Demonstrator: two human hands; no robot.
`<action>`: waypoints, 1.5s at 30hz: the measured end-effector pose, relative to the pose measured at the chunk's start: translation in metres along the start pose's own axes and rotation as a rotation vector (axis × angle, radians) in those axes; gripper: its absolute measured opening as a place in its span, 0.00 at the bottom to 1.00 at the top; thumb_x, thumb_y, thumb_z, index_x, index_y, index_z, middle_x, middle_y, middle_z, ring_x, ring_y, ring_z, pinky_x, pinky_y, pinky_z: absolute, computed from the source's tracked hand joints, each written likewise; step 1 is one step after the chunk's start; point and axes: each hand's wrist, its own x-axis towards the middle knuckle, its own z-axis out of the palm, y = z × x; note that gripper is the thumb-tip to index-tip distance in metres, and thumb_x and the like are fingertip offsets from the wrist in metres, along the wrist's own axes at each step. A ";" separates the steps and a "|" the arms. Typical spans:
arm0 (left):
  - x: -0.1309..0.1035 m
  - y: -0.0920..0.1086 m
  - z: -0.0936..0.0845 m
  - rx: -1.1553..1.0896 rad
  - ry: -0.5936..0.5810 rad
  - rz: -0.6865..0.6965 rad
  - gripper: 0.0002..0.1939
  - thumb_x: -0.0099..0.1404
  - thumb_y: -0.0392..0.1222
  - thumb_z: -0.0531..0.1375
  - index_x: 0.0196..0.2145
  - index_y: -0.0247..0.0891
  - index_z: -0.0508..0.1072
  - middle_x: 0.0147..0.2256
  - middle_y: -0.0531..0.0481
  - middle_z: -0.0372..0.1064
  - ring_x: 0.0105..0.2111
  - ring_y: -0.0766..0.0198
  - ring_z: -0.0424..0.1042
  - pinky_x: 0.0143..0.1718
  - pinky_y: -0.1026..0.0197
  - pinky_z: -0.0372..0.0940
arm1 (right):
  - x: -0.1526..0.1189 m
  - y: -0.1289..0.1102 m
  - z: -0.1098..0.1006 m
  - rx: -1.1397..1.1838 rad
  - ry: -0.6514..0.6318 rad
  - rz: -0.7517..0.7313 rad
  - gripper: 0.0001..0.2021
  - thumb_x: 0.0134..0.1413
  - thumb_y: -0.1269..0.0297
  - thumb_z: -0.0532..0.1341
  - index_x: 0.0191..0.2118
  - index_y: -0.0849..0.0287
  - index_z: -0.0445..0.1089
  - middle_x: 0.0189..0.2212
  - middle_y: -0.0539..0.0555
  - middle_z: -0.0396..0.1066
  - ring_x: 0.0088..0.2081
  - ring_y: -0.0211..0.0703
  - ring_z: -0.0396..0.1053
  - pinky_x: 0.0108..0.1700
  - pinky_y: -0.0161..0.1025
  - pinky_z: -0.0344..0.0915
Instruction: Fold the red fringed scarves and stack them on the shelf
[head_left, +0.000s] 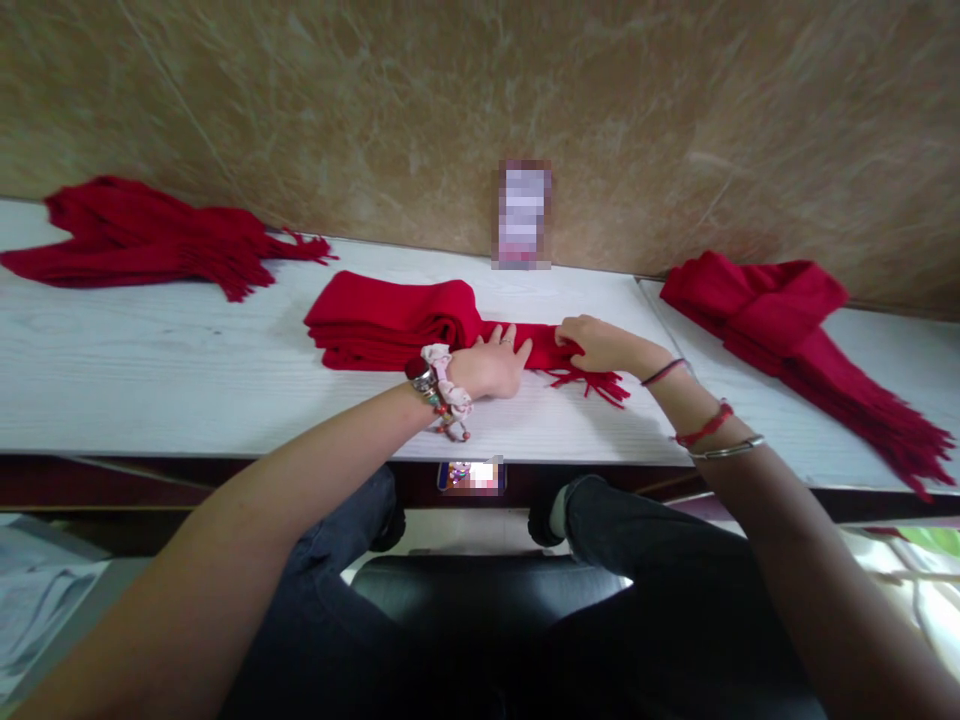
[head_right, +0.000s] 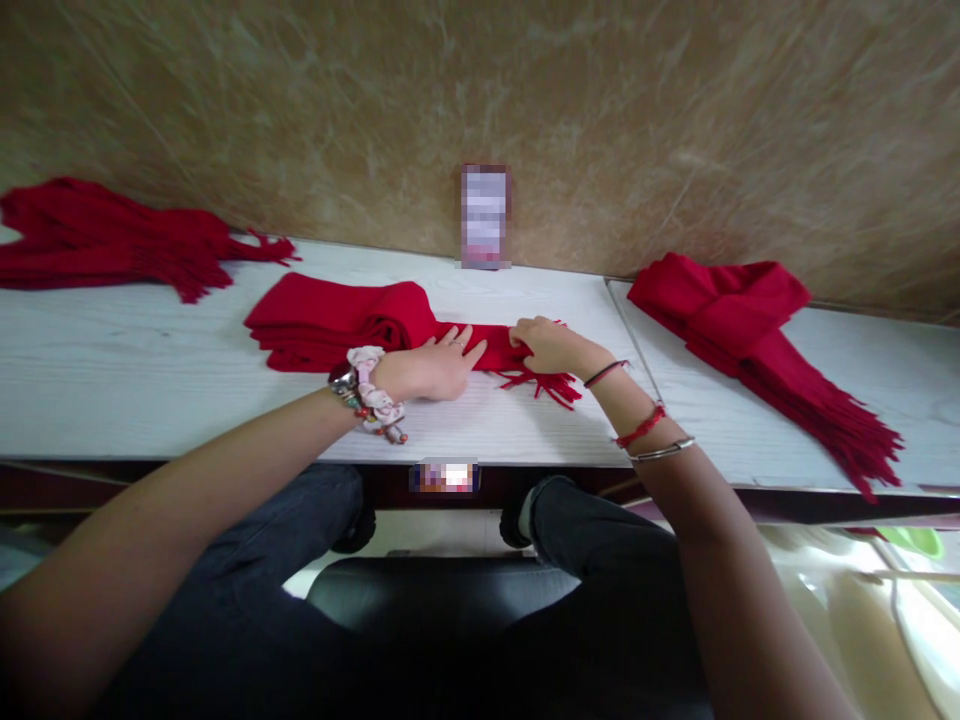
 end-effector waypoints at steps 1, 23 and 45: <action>0.000 0.000 0.000 -0.003 0.002 0.000 0.35 0.64 0.35 0.47 0.66 0.32 0.40 0.66 0.32 0.30 0.65 0.41 0.37 0.58 0.41 0.51 | -0.005 0.009 0.001 0.003 -0.021 0.007 0.13 0.41 0.77 0.55 0.36 0.60 0.69 0.37 0.58 0.70 0.39 0.46 0.66 0.42 0.41 0.61; 0.004 -0.006 0.008 0.031 -0.002 0.019 0.34 0.65 0.34 0.47 0.66 0.32 0.39 0.66 0.32 0.27 0.65 0.45 0.32 0.61 0.43 0.46 | -0.036 0.030 -0.014 0.061 -0.227 0.075 0.11 0.37 0.79 0.56 0.24 0.56 0.69 0.25 0.49 0.72 0.28 0.41 0.66 0.33 0.37 0.61; 0.015 -0.011 0.011 -0.006 -0.045 0.018 0.37 0.62 0.33 0.49 0.66 0.33 0.38 0.66 0.33 0.24 0.65 0.41 0.32 0.60 0.42 0.47 | -0.037 0.066 -0.009 -0.169 -0.120 0.173 0.14 0.44 0.73 0.54 0.36 0.58 0.74 0.35 0.54 0.76 0.38 0.44 0.71 0.39 0.37 0.63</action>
